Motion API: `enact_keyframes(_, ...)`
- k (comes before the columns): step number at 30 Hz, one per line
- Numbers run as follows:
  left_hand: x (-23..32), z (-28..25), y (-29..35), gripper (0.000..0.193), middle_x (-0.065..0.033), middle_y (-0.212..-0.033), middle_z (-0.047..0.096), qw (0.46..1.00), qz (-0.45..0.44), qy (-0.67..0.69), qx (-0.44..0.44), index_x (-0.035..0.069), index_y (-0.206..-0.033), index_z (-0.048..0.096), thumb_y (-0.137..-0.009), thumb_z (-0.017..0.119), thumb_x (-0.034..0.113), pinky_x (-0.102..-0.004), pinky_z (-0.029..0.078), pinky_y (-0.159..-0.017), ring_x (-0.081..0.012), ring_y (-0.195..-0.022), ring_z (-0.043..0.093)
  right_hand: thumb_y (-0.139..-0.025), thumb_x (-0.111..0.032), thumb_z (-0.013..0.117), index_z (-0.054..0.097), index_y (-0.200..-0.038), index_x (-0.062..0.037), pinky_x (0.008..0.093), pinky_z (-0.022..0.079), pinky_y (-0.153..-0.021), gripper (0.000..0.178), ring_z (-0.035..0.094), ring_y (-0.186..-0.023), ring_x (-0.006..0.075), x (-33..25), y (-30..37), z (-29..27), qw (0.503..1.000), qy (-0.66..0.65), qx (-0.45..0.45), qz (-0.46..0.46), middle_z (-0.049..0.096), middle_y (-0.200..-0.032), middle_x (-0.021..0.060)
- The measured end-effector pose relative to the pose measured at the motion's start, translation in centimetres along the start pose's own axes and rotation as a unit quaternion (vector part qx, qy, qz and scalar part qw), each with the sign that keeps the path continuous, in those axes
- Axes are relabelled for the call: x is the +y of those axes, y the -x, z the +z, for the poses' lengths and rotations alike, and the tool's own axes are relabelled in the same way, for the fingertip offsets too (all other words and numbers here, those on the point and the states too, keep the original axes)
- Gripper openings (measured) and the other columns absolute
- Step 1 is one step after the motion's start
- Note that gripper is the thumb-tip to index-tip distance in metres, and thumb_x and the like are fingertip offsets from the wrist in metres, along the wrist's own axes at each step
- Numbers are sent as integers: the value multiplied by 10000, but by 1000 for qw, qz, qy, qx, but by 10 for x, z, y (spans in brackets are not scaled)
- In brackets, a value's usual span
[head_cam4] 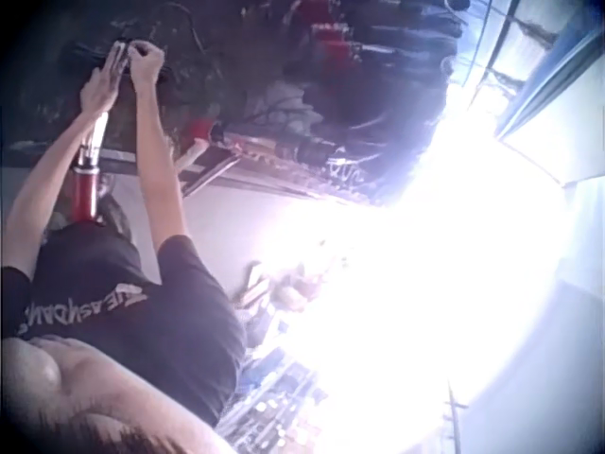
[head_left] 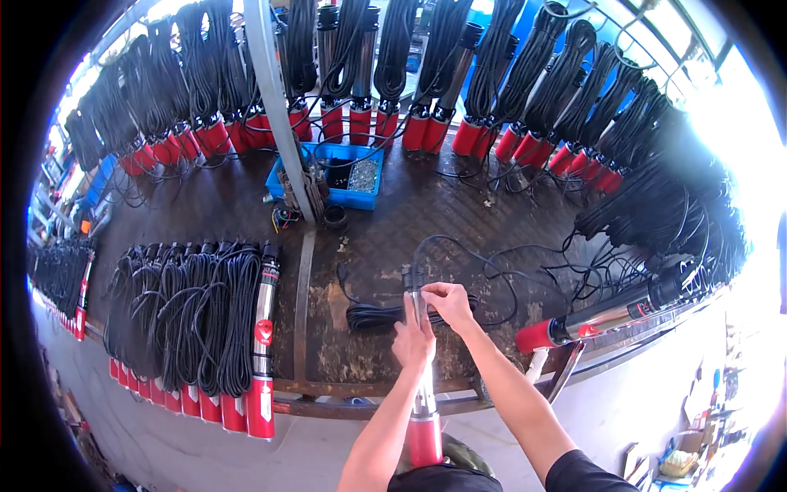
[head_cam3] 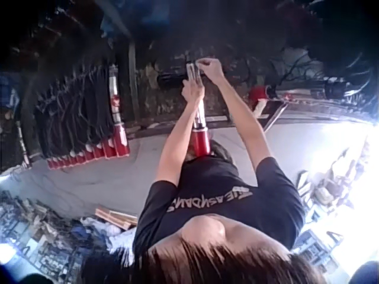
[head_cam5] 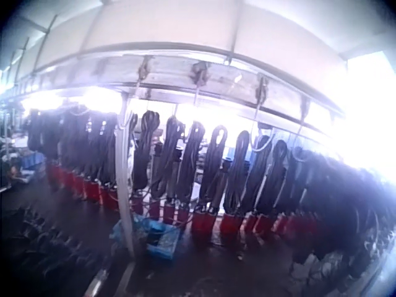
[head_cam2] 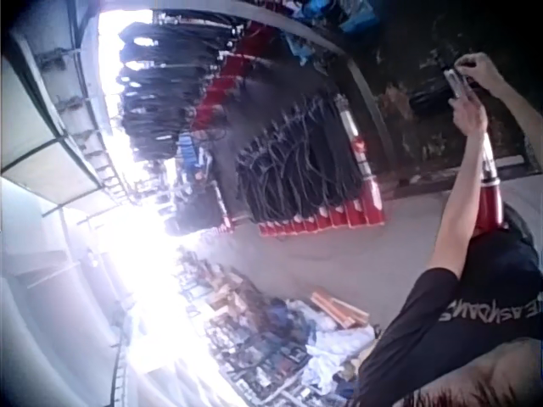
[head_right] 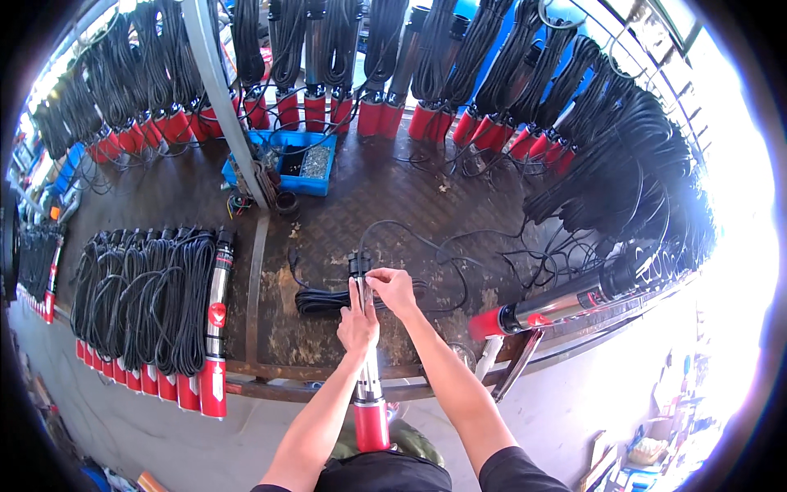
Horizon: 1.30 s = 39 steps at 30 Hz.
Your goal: The person assembles water pumps by picking up coils of cable, sliding them over the pump housing, and securing components using an air-powered screwdriver.
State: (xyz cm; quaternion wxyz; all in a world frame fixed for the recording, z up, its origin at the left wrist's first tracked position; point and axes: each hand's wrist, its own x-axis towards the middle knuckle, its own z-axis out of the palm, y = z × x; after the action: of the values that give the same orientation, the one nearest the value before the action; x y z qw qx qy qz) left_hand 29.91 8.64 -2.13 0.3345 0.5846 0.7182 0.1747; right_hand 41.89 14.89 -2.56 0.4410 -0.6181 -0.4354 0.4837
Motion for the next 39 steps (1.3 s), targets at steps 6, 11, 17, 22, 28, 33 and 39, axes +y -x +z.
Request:
enact_keyframes(6, 7, 1, 3, 636, -274, -1027, 636, 1000, 3, 15, 11, 289, -1585, 207, -1023, 397, 517, -544, 550, -744, -465, -852, 673, -870, -116, 740, 726, -971, -5, 256, 537, -708, 150, 676, -768, 102, 22, 3, 6, 997, 15, 65, -26, 744, -852, 60)
enact_keyframes(11, 6, -2, 1, 639, -287, -1052, 644, 1000, -15, 16, 5, 260, -1576, 242, -1024, 368, 555, -560, 536, -781, -484, -894, 664, -875, -177, 743, 722, -967, -21, 274, 529, -703, 182, 664, -767, 106, 11, 19, 18, 990, 76, 112, -33, 730, -837, 55)
enact_keyframes(17, 3, 5, 1, 645, -271, -1009, 650, 1000, 4, -3, 18, 258, -1590, 210, -1023, 395, 504, -556, 519, -800, -456, -909, 662, -882, -168, 718, 730, -973, -21, 290, 542, -690, 173, 688, -728, 127, 29, 6, -4, 977, 92, 193, -24, 735, -807, 70)
enact_keyframes(22, -2, 8, -1, 646, -261, -1001, 647, 999, 31, 18, 24, 250, -1600, 174, -1027, 420, 420, -552, 508, -810, -444, -897, 653, -870, -176, 703, 757, -1004, -64, 340, 559, -748, 183, 732, -811, 216, 39, -3, -39, 972, 175, 153, -26, 758, -901, 115)
enact_keyframes(28, -7, 11, -6, 671, -246, -1042, 665, 1000, 9, 8, 11, 261, -1610, 131, -1019, 403, 426, -538, 498, -847, -426, -938, 660, -841, -163, 672, 751, -950, -89, 425, 558, -817, 154, 708, -879, 333, 17, -15, -34, 954, 256, 148, -52, 738, -908, 146)
enact_keyframes(33, -7, 9, -6, 662, -264, -1093, 643, 999, 25, 45, 11, 255, -1612, 135, -1027, 389, 435, -540, 477, -887, -433, -985, 638, -794, -172, 693, 623, -1052, 44, 470, 538, -892, 343, 647, -1043, 394, 46, -47, -70, 872, 437, 222, 3, 656, -1089, 251)
enact_keyframes(39, -9, 9, -7, 659, -274, -1079, 638, 997, 40, 68, 22, 230, -1609, 164, -1025, 393, 434, -537, 472, -888, -439, -979, 630, -840, -218, 710, 607, -1151, -25, 479, 529, -919, 380, 636, -1052, 398, 72, -122, -85, 881, 371, 294, 8, 635, -1104, 239)
